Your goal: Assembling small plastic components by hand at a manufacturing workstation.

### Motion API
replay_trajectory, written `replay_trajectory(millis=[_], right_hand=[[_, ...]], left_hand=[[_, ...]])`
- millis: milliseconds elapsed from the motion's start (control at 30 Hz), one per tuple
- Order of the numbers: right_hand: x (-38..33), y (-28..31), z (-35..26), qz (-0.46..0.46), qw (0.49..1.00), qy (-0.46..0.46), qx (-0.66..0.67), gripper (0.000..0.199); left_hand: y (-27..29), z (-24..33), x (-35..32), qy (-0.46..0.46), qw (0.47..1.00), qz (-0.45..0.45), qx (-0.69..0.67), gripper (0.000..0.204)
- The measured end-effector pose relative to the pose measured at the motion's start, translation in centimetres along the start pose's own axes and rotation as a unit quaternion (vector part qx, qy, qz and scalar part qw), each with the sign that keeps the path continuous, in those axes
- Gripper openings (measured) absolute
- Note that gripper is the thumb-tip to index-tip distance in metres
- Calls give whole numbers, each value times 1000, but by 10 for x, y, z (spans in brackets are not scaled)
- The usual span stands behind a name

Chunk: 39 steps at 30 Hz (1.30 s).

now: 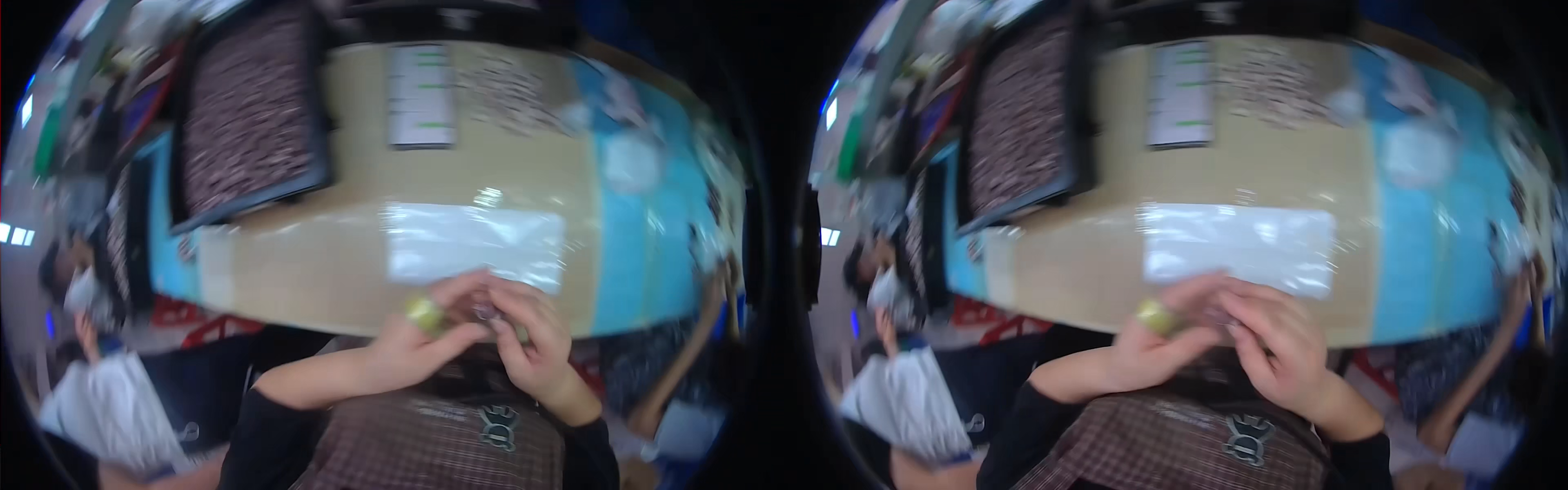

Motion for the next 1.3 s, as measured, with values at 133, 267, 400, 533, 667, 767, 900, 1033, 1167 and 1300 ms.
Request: replay_trajectory(millis=[133,267,400,533,667,767,900,1033,1167,1300], right_hand=[[5,-41,-13,-24,996,71,-50,35],[17,-47,-17,-43,997,42,-50,32],[1,-11,13,15,996,-34,-78,25],[-12,8,33,79,988,-102,-84,22],[-6,20,33,115,984,-99,-95,21],[-4,42,32,99,982,-92,-135,22],[64,-11,14,-34,994,26,-104,32],[127,-69,-20,-75,994,57,-53,45],[165,-122,10,-60,993,-102,-2,64],[185,-162,7,-157,966,-205,35,78]], left_hand=[[32,-2,-19,-53,996,64,43,45],[95,-3,-67,-58,960,274,-1,29],[210,-1,-114,-10,853,453,260,15],[317,5,-179,56,704,567,423,15],[343,30,-185,113,543,591,586,23],[361,63,-164,-38,530,627,570,34],[477,93,-163,-25,602,563,565,45],[531,76,-99,38,796,515,317,66],[478,50,-22,107,976,191,-14,70],[440,65,-23,91,971,218,-50,53]])
Point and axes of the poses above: each hand's wrist, its own x-axis towards the middle knuckle, its own y-axis out of the back of the hand, z = x × y, the point moved 6 cm from there along x, towards the middle knuckle, and after that the axes turned 3 degrees about z, right-handed, at the moved point
